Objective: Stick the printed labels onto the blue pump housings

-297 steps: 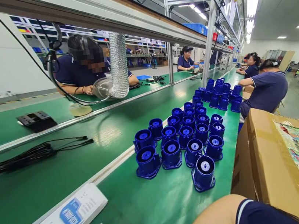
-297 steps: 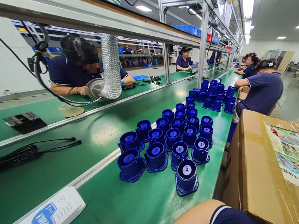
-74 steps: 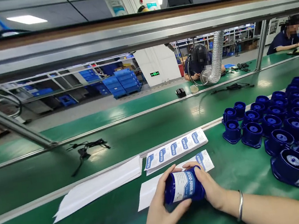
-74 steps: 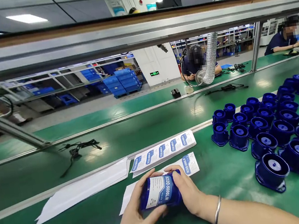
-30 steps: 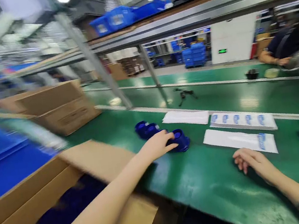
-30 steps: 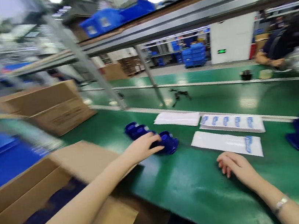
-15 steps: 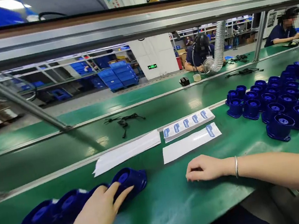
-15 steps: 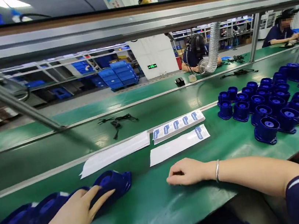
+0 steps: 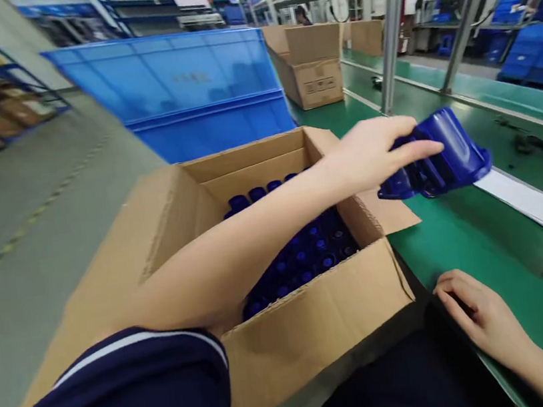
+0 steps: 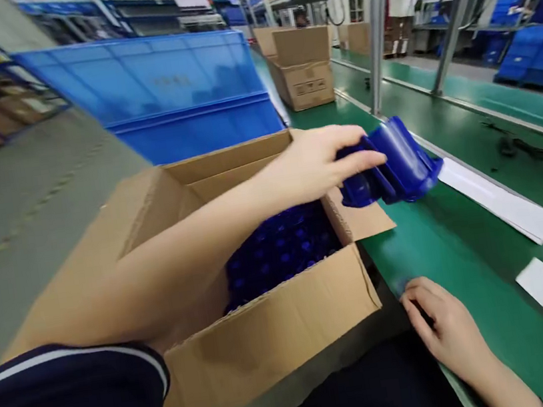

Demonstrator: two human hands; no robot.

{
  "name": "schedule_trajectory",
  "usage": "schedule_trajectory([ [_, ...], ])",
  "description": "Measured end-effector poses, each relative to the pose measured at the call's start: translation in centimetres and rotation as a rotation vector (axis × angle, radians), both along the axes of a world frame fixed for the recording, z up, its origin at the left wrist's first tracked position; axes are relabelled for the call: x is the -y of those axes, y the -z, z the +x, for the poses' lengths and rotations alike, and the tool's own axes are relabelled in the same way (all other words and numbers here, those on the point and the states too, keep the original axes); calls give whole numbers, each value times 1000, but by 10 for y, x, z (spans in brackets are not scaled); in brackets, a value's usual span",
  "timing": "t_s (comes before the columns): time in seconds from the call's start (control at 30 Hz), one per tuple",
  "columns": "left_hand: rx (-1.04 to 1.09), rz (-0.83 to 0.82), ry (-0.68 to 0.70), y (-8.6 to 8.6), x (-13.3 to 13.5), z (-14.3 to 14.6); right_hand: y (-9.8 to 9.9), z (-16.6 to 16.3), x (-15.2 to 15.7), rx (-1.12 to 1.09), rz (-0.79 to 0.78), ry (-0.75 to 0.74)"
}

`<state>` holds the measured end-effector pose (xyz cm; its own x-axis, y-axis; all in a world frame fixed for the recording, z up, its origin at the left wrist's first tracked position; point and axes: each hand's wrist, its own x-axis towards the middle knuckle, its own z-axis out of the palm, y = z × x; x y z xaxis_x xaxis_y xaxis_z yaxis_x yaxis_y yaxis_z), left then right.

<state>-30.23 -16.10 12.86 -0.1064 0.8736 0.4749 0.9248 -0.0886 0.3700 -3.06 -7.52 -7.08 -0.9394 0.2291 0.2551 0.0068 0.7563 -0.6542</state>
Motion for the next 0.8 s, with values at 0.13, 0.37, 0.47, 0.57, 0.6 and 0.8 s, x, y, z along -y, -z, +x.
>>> schedule_trajectory([
  [0.13, -96, -42, -275, 2, 68, -62, 9, -13, -3, -18, 225, 14],
  [0.37, -234, -715, -748, 124, 130, -150, 36, 1, -19, -17, 390, 8],
  [0.47, -150, -913, -751, 180, 156, -163, 45, 5, -24, -30, 434, -17],
  [0.57, -56, -1081, -757, 221, 181, -176, 48, 3, -23, -45, 449, -1],
  [0.6, -31, -1120, -765, 232, 189, -181, 47, 3, -21, -54, 445, 15],
  [0.8, 25, -1190, -850, 268, 226, -199, 35, -1, -17, -64, 373, 64],
])
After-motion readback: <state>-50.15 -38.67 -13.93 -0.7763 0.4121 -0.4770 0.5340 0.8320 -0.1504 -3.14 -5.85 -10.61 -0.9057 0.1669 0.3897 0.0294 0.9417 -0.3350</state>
